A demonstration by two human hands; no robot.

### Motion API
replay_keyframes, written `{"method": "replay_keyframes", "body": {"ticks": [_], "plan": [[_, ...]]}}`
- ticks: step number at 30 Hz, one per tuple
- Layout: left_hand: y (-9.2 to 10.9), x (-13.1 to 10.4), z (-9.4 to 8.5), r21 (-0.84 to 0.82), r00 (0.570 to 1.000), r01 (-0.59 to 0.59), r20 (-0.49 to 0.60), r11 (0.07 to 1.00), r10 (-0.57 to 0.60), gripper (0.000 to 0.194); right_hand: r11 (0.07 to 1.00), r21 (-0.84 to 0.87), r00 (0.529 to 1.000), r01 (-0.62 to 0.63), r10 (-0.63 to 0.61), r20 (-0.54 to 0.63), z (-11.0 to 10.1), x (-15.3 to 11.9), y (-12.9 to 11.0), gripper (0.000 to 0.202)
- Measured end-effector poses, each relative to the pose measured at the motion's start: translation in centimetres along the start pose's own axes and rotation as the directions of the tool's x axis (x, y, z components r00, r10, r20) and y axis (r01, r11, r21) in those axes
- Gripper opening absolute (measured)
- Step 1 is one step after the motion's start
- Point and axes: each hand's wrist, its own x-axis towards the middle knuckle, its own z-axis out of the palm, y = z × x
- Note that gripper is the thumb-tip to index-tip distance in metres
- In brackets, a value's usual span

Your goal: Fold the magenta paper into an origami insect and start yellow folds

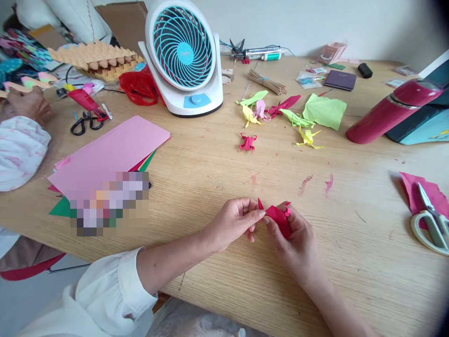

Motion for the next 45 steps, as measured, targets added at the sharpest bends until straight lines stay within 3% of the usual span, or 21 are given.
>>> {"method": "replay_keyframes", "body": {"ticks": [7, 13, 17, 27, 30, 32, 35, 37, 39, 42, 45], "plan": [[-0.3, 0.1, -0.1, 0.076, 0.995, -0.095, -0.012, 0.993, 0.096, 0.039, 1.0, -0.007, 1.0, 0.008, -0.008, 0.003, 0.0, -0.1, 0.3, 0.012], [0.0, 0.0, 0.0, 0.057, 0.998, -0.06, -0.005, 0.997, 0.06, 0.036, 0.993, 0.115, 0.999, -0.036, 0.033, 0.024, -0.2, 0.1, 0.5, 0.024], [0.4, -0.2, -0.1, 0.172, 0.995, -0.095, -0.004, 0.98, 0.097, 0.032, 0.98, 0.196, 0.998, -0.025, 0.013, 0.066, -0.3, 0.2, 0.6, 0.03], [0.3, 0.0, -0.6, 0.298, 0.987, -0.159, 0.037, 0.941, 0.155, 0.032, 0.961, 0.246, 0.987, -0.125, 0.096, 0.128, -0.4, 0.3, 0.6, 0.034], [0.6, 0.2, -1.1, 0.357, 0.969, -0.245, 0.048, 0.901, 0.244, 0.026, 0.911, 0.328, 0.962, -0.252, 0.198, 0.188, -0.6, 0.3, 0.7, 0.037], [0.9, 0.4, -1.5, 0.42, 0.92, -0.382, 0.088, 0.823, 0.382, 0.024, 0.843, 0.391, 0.922, -0.369, 0.28, 0.267, -0.9, 0.3, 0.9, 0.04], [1.6, 0.8, -2.2, 0.522, 0.759, -0.632, 0.265, 0.573, 0.595, 0.016, 0.754, 0.448, 0.87, -0.481, 0.345, 0.353, -1.2, 0.3, 1.1, 0.041], [2.1, 1.0, -2.7, 0.55, 0.646, -0.736, 0.399, 0.394, 0.651, 0.015, 0.723, 0.468, 0.855, -0.508, 0.355, 0.379, -1.4, 0.3, 0.9, 0.039], [2.5, 1.1, -3.2, 0.566, 0.567, -0.786, 0.498, 0.249, 0.657, 0.014, 0.696, 0.494, 0.846, -0.522, 0.351, 0.4, -1.5, 0.3, 0.7, 0.038], [2.8, 1.1, -3.6, 0.582, 0.497, -0.81, 0.609, 0.077, 0.618, 0.016, 0.654, 0.534, 0.838, -0.536, 0.337, 0.429, -1.6, 0.4, 0.5, 0.037], [2.8, 1.1, -3.8, 0.587, 0.46, -0.809, 0.656, -0.022, 0.598, 0.016, 0.619, 0.565, 0.833, -0.545, 0.322, 0.45, -1.6, 0.4, 0.5, 0.035]]}}
